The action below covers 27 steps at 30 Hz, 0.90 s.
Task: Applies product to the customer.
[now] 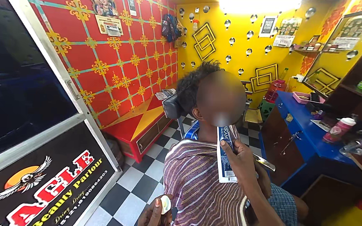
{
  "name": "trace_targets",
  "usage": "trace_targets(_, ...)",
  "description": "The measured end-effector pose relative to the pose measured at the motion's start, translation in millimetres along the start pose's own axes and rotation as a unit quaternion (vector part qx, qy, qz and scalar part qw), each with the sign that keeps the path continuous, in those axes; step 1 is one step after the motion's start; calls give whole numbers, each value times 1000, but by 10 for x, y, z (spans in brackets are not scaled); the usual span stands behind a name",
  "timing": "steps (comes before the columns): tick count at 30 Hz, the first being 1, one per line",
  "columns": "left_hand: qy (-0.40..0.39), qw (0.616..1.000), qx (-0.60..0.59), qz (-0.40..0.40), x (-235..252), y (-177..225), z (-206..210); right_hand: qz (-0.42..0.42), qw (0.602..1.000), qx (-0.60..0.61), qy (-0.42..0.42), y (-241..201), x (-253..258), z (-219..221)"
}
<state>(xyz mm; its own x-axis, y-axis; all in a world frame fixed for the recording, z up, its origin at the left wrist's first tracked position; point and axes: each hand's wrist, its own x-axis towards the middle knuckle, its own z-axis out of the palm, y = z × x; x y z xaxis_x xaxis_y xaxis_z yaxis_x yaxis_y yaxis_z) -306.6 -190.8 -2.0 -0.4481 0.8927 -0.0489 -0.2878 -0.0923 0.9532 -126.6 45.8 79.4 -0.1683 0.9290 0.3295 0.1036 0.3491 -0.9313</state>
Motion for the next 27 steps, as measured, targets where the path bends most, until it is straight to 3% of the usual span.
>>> trace_targets(27, -37, 999, 28, -25, 18, -23, 46, 20, 999, 26, -28, 38, -111, 0)
